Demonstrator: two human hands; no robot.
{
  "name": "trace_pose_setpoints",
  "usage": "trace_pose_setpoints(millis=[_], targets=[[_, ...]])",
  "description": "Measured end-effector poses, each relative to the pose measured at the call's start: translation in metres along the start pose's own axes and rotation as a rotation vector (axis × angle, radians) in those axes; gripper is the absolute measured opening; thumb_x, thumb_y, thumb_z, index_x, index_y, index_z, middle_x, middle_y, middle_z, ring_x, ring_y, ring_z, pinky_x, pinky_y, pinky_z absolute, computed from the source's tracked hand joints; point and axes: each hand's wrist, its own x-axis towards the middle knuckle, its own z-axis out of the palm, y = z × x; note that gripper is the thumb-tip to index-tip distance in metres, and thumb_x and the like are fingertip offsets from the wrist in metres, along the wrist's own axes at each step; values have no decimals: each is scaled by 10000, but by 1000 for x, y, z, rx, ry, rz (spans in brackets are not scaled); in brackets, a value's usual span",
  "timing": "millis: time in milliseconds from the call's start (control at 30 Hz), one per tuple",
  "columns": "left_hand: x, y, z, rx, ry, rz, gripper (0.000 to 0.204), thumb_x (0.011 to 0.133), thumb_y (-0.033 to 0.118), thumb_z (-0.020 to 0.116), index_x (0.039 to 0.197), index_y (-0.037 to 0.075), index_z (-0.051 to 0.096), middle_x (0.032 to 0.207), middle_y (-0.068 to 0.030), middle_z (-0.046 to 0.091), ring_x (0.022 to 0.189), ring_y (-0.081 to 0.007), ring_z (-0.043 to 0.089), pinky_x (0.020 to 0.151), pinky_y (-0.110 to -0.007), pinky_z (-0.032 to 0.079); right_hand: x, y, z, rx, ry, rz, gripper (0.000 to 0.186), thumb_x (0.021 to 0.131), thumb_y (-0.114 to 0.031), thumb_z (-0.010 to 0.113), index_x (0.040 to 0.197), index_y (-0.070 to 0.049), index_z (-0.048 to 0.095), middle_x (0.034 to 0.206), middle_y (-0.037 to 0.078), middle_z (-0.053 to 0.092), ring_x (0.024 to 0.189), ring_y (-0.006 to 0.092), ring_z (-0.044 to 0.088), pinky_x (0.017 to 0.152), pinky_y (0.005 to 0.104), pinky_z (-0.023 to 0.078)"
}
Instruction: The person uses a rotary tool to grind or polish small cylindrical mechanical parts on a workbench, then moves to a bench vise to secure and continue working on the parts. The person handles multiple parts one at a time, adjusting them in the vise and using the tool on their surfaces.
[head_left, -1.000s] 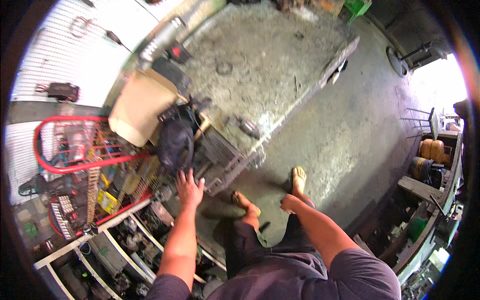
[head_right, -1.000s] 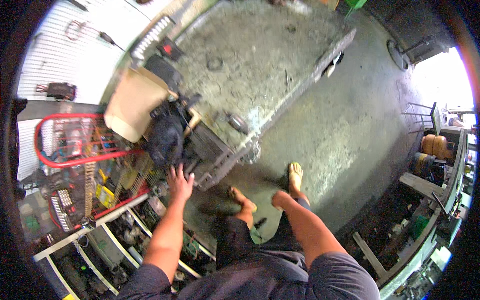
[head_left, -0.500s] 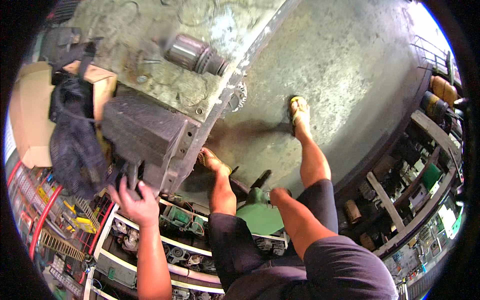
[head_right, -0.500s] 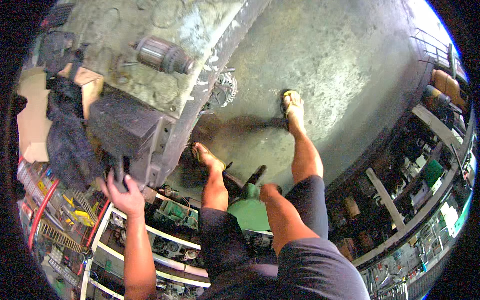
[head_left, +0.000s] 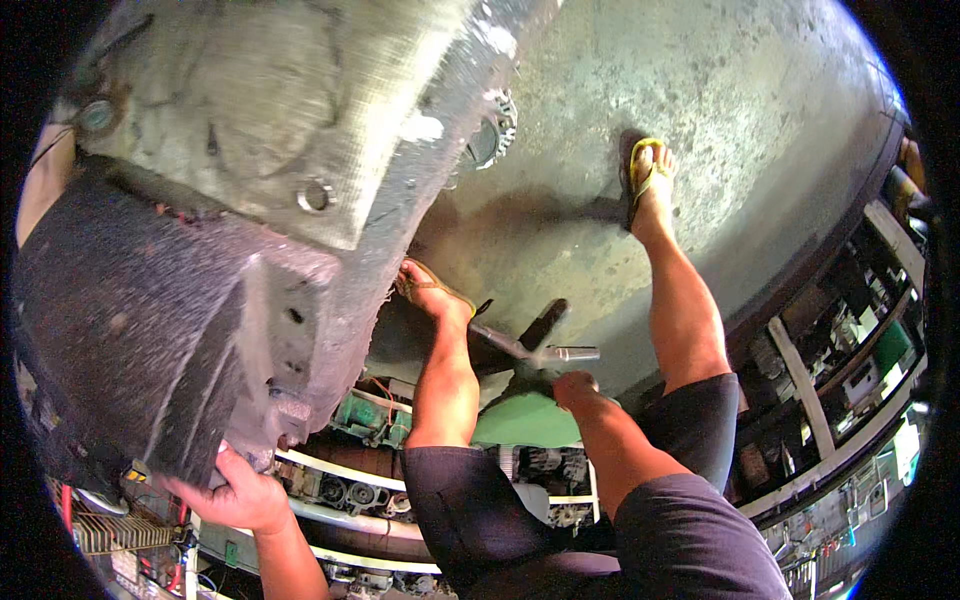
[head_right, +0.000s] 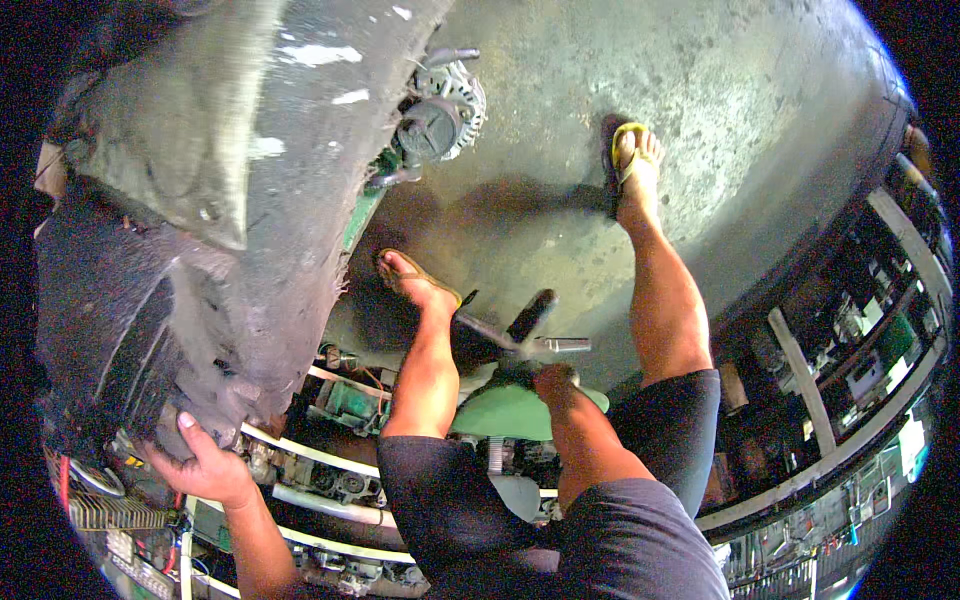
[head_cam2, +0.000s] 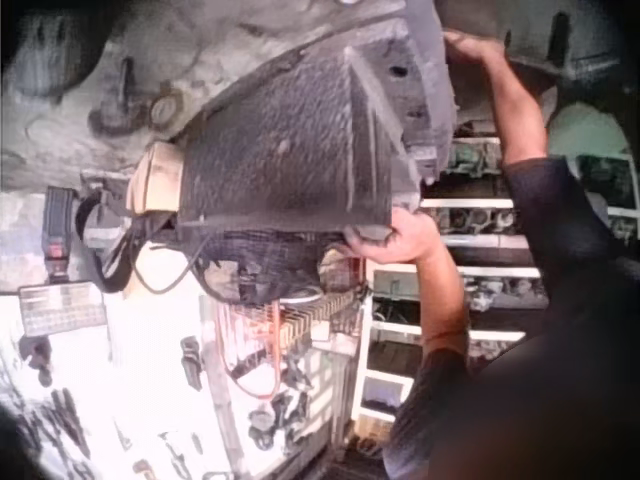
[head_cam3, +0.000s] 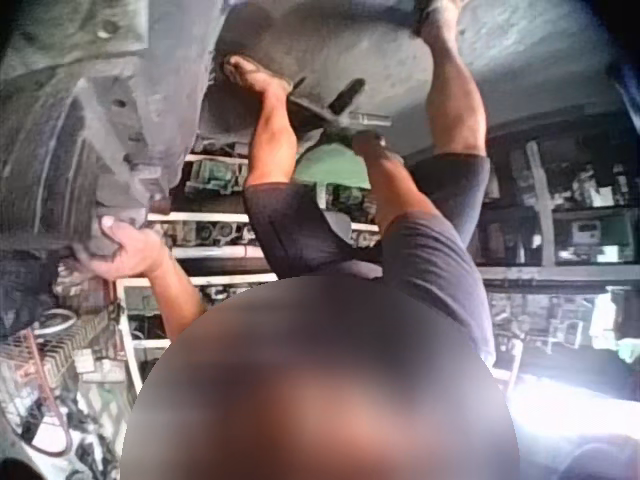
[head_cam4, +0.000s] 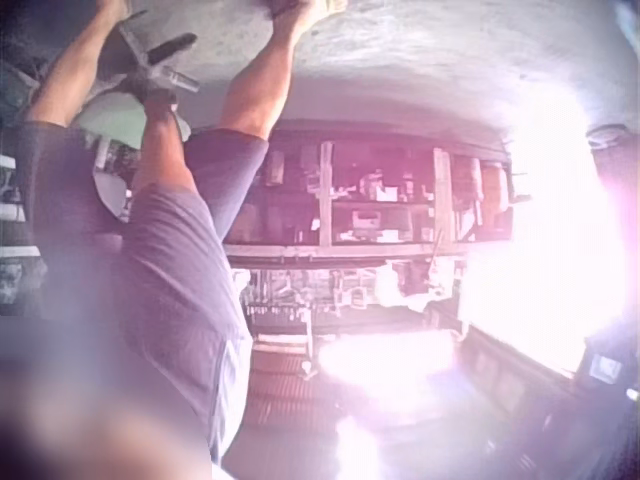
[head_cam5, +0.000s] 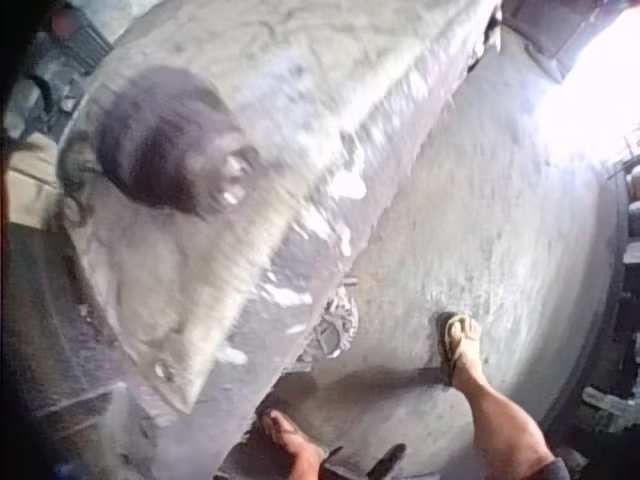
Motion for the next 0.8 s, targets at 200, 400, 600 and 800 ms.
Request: trace_pose_setpoints(millis=[200,400,600,800], targets=[[0,14,2,121,-59,83,483,1061,262,801,1415,-51,701,1690,-416,472,1601,-552,449,1338,-643,312,-129,72,43,-336,-47,106,278,1091,-461,650,1055,-195,721,954,-28,652,826,158,599,737,366,483],[-3,24,10,31,-32,59,428,1031,216,798,1384,-18,734,1631,-417,520,1563,-558,482,1309,-665,332,-225,143,172,-393,-220,142,304,1014,-392,741,1157,-128,791,1089,22,734,942,200,678,828,413,535],[0,31,12,24,-12,102,422,1010,215,820,1367,3,743,1594,-424,543,1498,-579,539,1271,-669,398,-260,193,244,-313,-372,55,416,938,-324,832,1259,-62,862,1224,72,816,1059,243,756,918,460,587],[2,35,23,-71,52,111,405,942,192,795,1319,47,758,1591,-340,564,1454,-580,544,1248,-667,421,-315,105,252,142,-763,836,519,1036,-315,735,1467,-26,723,1409,172,765,1249,338,722,1115,511,541]])
